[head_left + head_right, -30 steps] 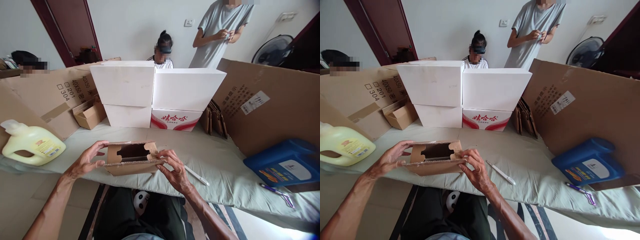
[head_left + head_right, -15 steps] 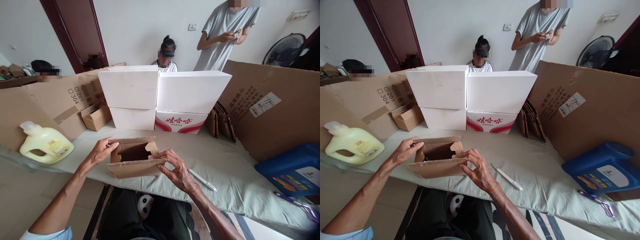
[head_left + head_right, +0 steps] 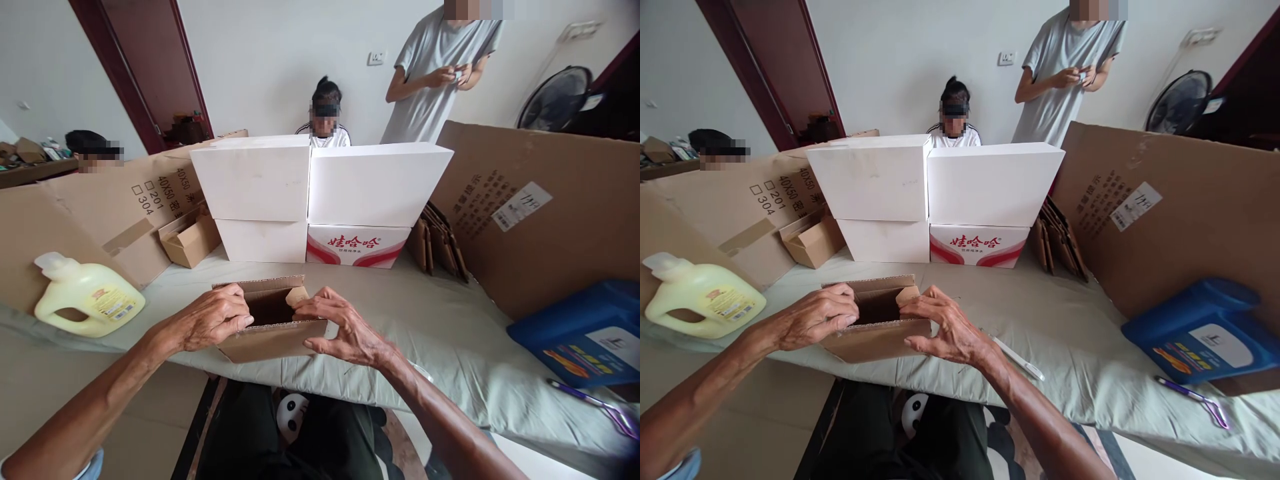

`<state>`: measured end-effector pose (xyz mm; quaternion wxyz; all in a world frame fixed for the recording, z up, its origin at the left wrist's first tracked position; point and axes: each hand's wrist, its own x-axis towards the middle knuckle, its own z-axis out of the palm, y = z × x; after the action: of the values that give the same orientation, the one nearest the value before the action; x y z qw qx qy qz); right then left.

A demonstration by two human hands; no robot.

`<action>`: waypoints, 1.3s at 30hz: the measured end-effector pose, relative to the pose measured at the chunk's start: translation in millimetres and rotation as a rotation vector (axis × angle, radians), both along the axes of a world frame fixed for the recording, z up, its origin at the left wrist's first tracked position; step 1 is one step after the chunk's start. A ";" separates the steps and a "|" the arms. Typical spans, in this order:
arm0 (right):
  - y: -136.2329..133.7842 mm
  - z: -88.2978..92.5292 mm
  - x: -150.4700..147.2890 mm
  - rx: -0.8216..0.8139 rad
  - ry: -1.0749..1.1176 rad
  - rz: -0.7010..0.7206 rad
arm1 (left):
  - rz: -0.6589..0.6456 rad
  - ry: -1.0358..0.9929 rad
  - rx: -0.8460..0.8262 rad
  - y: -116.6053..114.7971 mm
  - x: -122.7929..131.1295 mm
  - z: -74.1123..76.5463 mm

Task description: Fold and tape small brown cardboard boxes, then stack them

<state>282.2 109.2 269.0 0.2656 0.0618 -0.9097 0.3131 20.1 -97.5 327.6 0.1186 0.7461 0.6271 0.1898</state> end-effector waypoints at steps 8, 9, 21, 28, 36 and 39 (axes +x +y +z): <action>10.1 10.7 -26.9 0.438 -0.056 0.070 | 0.019 0.201 0.081 -11.1 -11.6 -6.5; 11.1 8.1 -26.4 0.456 -0.031 0.057 | 0.020 0.198 0.102 -15.4 -14.8 -9.5; 9.9 -36.2 -14.5 -0.075 0.267 -0.264 | 0.225 0.111 0.478 -45.5 -35.9 -56.5; -2.7 -56.3 -23.0 -0.469 0.253 -0.356 | 0.502 -0.015 0.605 -37.7 -42.4 -90.7; 3.2 -66.3 -22.8 -0.766 -0.137 -0.067 | 0.711 -0.240 0.751 -6.3 -49.7 -107.3; 4.3 -62.7 -21.5 -0.823 -0.085 -0.140 | 0.828 -0.398 0.782 6.2 -55.2 -108.4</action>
<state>260.6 113.5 206.4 0.2510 -0.1245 -0.7209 0.6339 -35.2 -91.3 219.2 -0.1332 0.3785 0.7150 0.5726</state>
